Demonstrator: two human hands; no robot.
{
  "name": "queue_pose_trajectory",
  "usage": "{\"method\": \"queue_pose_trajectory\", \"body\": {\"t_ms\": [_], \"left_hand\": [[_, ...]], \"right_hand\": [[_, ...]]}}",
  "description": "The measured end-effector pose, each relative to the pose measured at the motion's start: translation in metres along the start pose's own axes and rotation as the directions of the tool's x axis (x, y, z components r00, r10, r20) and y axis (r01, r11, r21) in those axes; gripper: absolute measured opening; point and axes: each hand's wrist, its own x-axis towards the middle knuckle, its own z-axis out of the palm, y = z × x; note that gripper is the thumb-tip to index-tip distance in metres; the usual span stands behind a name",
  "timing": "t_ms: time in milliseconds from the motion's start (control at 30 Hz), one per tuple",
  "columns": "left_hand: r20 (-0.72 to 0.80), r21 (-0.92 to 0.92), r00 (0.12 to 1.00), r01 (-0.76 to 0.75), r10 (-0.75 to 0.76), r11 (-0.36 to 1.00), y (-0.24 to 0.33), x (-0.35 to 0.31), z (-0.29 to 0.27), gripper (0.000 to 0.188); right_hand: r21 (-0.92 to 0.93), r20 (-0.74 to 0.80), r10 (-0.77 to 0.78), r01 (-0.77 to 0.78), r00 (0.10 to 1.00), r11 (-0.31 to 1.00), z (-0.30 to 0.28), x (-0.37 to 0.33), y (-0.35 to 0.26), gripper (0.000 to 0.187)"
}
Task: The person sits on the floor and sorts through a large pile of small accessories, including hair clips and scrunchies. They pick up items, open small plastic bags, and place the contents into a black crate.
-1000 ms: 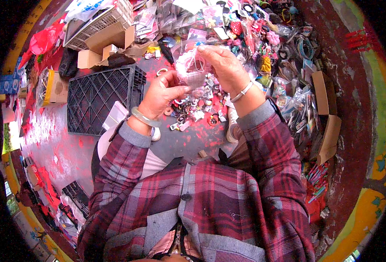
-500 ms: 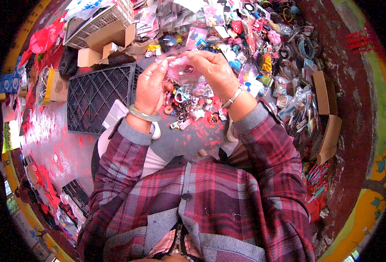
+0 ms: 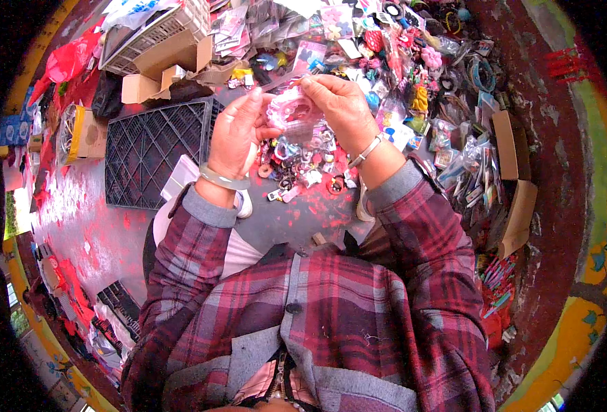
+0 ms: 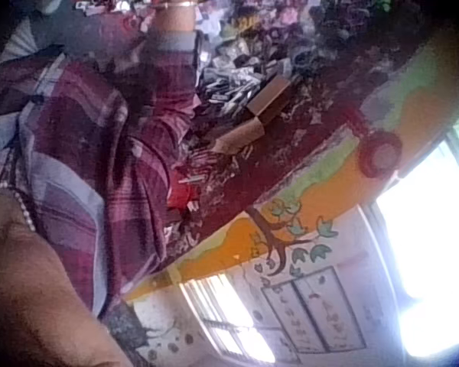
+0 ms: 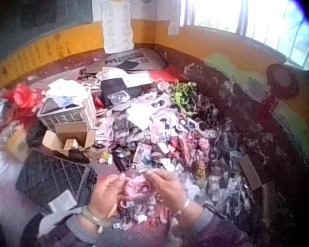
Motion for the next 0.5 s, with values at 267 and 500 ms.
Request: {"method": "queue_pose_trajectory", "body": {"t_ms": [267, 500], "left_hand": [[-0.031, -0.025, 0.999, 0.006, -0.007, 1.0, -0.0005, -0.0007, 0.0049, 0.019], [-0.039, -0.234, 0.994, 0.092, -0.103, 0.968, 0.0022, 0.0022, -0.0039, 0.014]], "right_hand": [[0.139, 0.002, 0.043, -0.043, 0.999, 0.989, -0.0008, 0.001, 0.0036, 0.02], [0.155, 0.085, 0.026, -0.039, 0.996, 0.987, -0.0018, 0.0014, 0.0032, 0.02]]}}
